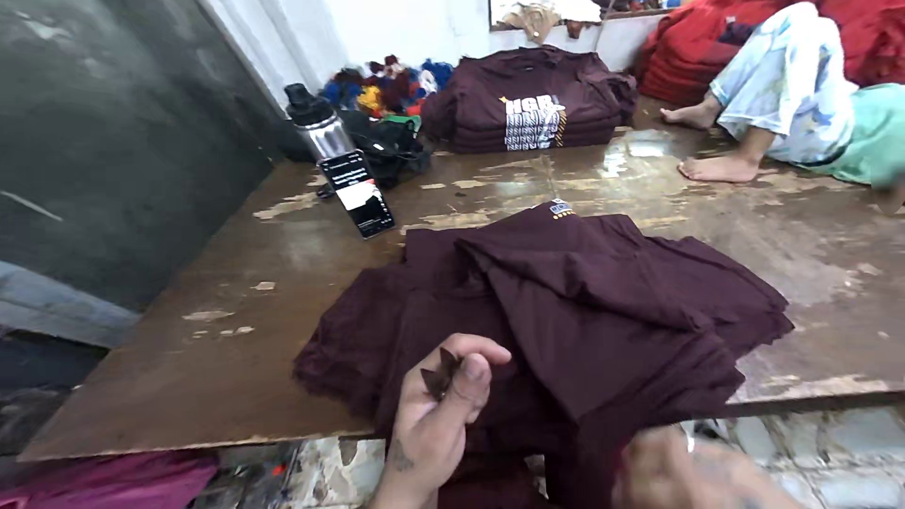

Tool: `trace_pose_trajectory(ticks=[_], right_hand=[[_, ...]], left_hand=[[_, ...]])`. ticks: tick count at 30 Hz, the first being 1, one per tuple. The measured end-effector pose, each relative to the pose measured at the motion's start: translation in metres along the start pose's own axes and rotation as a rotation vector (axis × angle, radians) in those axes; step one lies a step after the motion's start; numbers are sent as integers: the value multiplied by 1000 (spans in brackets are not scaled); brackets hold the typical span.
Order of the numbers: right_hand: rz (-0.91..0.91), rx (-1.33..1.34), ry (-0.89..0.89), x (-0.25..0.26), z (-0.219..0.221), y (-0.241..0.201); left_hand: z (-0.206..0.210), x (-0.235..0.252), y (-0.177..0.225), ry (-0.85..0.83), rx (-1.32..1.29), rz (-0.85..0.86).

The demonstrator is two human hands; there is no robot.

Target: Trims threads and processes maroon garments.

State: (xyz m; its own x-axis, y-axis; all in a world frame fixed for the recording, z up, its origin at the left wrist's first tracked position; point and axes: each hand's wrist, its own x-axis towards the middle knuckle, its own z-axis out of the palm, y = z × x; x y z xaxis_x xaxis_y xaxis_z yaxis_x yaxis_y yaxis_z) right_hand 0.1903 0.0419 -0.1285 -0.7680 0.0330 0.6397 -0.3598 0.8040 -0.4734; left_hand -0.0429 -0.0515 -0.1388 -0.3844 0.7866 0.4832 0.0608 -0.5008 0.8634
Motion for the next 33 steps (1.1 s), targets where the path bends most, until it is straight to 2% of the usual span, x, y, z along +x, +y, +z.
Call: trace_pose_trajectory(ticks=[1, 3, 7, 10, 13, 18, 22, 24, 27, 30, 33], right_hand=[[46, -131, 82, -1, 0, 10], [97, -316, 135, 8, 4, 35], [55, -228, 202, 16, 18, 62], [55, -124, 256, 13, 17, 63], [36, -113, 270, 13, 19, 64], [23, -142, 220, 8, 20, 66], [51, -285, 198, 2, 28, 59], [27, -325, 240, 0, 40, 55], [9, -316, 361, -11, 53, 47], [-7, -281, 382, -27, 58, 43], [13, -258, 417, -36, 61, 38]], left_hand=[[1, 0, 0, 2, -5, -7], [4, 0, -1, -8, -10, -9], [6, -4, -3, -80, 149, 29], [7, -11, -6, -150, 369, 64], [17, -20, -13, -224, 484, 39], [15, -23, -17, -316, 469, 89], [11, -33, -11, -284, 553, 129], [16, -41, -8, -293, 554, 181], [11, -41, -2, -416, 532, 228], [0, -30, 8, -404, 857, 143], [-5, -22, 8, -433, 1011, 208]])
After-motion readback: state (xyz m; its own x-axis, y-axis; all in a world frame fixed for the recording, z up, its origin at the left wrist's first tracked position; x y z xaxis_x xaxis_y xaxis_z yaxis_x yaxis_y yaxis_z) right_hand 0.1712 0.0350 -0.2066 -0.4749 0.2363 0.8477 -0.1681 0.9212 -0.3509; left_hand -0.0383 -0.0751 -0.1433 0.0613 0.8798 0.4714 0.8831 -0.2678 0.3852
